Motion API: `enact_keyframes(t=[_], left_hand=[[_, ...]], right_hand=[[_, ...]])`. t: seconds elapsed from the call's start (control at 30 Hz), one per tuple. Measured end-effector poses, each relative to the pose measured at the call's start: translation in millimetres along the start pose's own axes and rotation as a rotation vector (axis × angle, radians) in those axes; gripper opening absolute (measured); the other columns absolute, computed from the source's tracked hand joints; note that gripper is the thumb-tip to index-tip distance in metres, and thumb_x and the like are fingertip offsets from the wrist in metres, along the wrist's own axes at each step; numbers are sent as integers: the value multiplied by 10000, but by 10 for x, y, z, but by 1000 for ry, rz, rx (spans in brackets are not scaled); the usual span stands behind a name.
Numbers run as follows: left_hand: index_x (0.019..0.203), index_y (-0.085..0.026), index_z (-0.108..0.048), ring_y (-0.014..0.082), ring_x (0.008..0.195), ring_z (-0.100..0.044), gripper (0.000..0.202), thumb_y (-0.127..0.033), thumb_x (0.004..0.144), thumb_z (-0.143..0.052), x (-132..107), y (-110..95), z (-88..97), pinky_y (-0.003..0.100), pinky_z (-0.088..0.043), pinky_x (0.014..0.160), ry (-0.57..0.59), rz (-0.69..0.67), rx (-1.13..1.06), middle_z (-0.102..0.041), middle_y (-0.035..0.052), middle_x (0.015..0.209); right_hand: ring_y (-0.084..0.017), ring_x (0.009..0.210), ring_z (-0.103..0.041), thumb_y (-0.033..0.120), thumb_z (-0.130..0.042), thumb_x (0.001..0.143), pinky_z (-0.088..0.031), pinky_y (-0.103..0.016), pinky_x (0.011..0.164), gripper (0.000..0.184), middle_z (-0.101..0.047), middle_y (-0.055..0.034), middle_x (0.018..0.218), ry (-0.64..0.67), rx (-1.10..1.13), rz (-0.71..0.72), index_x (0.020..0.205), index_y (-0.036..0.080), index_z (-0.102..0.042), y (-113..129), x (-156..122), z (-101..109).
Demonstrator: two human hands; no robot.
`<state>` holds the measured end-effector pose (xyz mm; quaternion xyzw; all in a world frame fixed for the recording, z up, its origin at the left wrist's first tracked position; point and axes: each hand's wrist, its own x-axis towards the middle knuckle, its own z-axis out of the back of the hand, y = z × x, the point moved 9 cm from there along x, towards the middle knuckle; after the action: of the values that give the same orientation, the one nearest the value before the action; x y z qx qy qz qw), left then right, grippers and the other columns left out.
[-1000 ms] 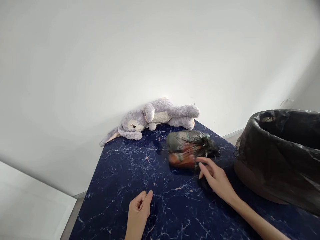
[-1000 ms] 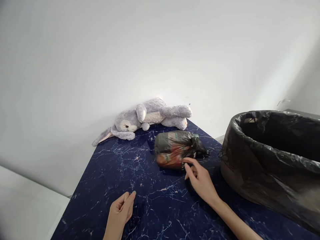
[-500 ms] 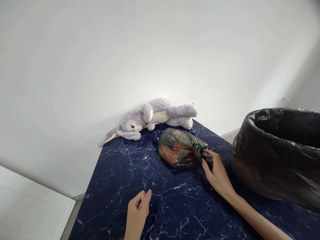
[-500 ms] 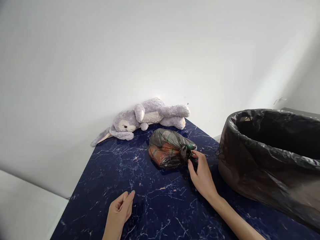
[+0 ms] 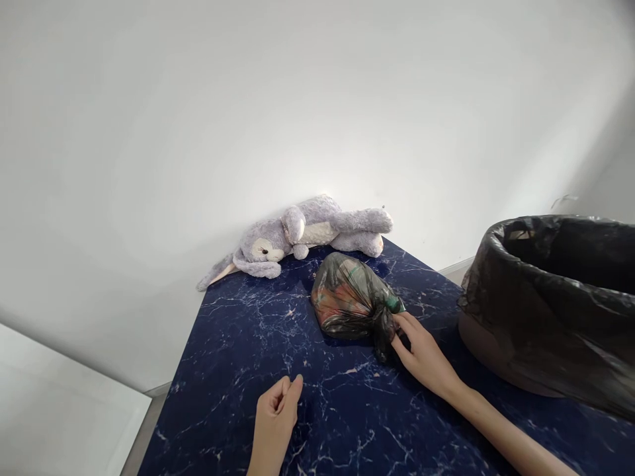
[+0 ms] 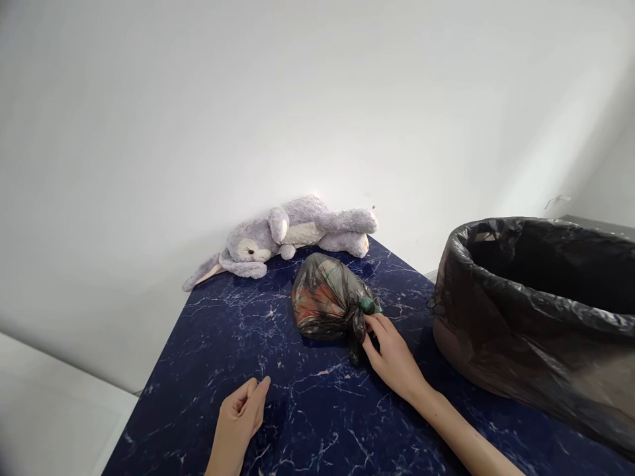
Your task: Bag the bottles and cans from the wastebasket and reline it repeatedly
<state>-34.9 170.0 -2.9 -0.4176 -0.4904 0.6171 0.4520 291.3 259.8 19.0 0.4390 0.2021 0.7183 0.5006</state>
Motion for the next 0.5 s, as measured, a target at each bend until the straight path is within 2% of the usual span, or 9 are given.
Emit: enact_keyframes(t=[0.1,0.2,0.37,0.5], left_hand=[[642,-257,-206,89,508,-186,737,-745,871,-710,-2,3,-8,250,-235,466,8,-3,8,-212,-90,563],[647,-255,-199,99,528,-189,730,-738,882,-694,-27,-37,-19,262,-242,486,0,-22,39,-206,-83,581],[649,-246,-221,121,567,-217,668,-675,931,-649,-133,-247,-125,284,-292,547,20,-106,189,-236,-64,618],[705,-249,-389,167,632,-391,491,-584,999,-595,-213,-443,-174,294,-395,625,-9,-227,324,-391,-24,692]], right_hand=[[-336,1171,-667,334,-497,1052,-589,-510,985,202,-660,-136,1232,14,-25,14,1124,249,-665,-10,-7,-25],[-340,1175,-655,301,-549,1013,-587,-516,1001,171,-639,-136,1223,52,-31,49,1126,248,-666,66,-29,-59],[-301,1168,-652,214,-584,973,-596,-438,1002,201,-610,-117,1233,170,15,155,1150,257,-670,395,-124,-188],[-258,1099,-638,95,-577,913,-591,-382,952,248,-577,-93,1202,301,96,259,1089,256,-648,712,-249,-323]])
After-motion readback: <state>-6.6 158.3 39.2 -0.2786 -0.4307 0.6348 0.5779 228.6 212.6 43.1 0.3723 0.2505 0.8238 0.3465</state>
